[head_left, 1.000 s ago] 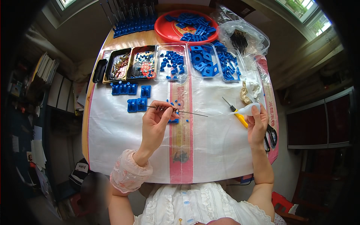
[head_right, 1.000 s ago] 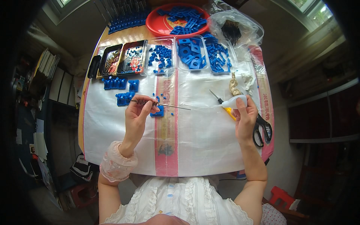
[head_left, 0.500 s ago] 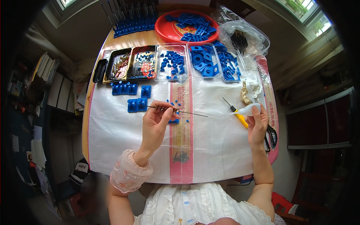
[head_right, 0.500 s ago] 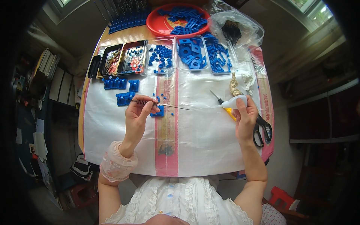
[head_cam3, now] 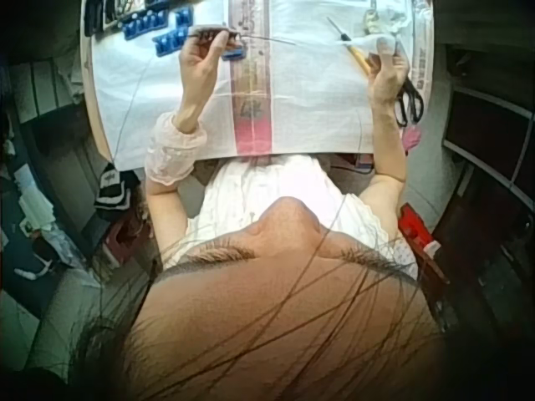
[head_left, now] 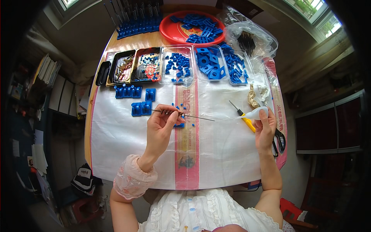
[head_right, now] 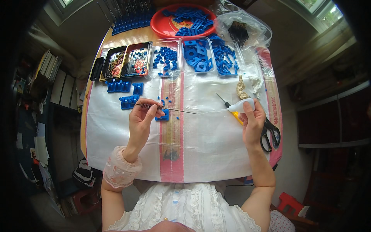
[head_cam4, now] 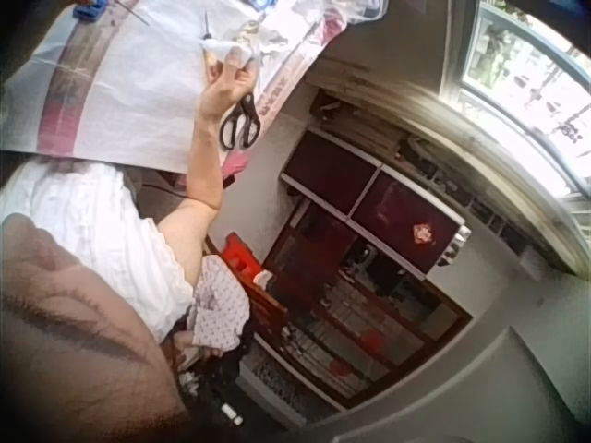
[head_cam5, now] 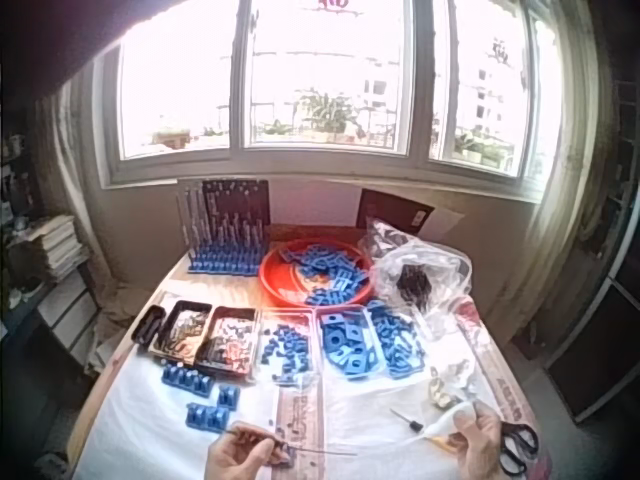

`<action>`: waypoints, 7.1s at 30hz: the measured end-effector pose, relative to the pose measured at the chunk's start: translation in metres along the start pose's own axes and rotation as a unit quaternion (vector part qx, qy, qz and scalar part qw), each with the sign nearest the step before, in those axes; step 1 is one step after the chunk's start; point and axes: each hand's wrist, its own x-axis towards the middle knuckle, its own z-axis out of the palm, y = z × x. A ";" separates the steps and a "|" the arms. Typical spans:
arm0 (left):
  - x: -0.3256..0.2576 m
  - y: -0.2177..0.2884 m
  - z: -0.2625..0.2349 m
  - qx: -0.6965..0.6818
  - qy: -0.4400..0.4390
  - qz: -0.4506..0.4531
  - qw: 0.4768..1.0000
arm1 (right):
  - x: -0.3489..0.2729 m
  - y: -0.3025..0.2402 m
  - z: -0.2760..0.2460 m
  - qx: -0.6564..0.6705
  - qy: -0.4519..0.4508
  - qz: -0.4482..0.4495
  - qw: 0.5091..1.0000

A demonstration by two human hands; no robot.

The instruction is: Assembling small blue plastic components onto a rod using a manual tool and adhesive syringe.

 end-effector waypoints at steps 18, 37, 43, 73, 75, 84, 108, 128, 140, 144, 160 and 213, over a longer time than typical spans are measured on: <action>-0.002 0.014 0.003 0.020 -0.018 0.027 0.999 | 0.005 0.002 -0.011 0.072 0.002 0.023 0.997; 0.017 0.095 0.045 0.381 -0.141 0.202 0.891 | -0.007 -0.002 0.012 -0.023 -0.131 0.084 0.987; 0.030 0.115 0.061 0.410 -0.173 0.190 0.875 | -0.004 0.014 0.004 -0.092 -0.129 0.040 0.987; 0.020 0.102 0.037 0.373 -0.155 0.160 0.900 | 0.043 0.028 0.053 -0.435 -0.218 -0.145 0.862; 0.022 0.100 0.035 0.375 -0.152 0.164 0.900 | 0.043 0.027 0.053 -0.442 -0.218 -0.140 0.859; 0.025 0.090 0.035 0.339 -0.146 0.178 0.912 | 0.024 0.002 0.030 -0.490 -0.178 -0.167 0.837; 0.021 0.094 0.038 0.346 -0.141 0.147 0.916 | 0.160 -0.007 0.011 -0.660 -0.080 -0.164 0.728; 0.027 0.104 0.054 0.366 -0.171 0.193 0.894 | 0.002 -0.066 0.052 -0.421 -0.206 -0.199 0.861; 0.029 0.103 0.076 0.378 -0.205 0.225 0.874 | -0.022 -0.026 0.083 -0.293 -0.275 -0.169 0.900; 0.029 0.099 0.077 0.389 -0.213 0.223 0.868 | -0.020 -0.022 0.084 -0.268 -0.264 -0.171 0.911; -0.005 0.049 0.026 0.377 -0.158 0.095 0.908 | -0.013 -0.037 0.083 -0.233 -0.217 -0.207 0.925; -0.019 -0.017 0.040 0.101 -0.168 -0.105 0.975 | -0.021 -0.031 0.069 -0.185 -0.264 -0.203 0.925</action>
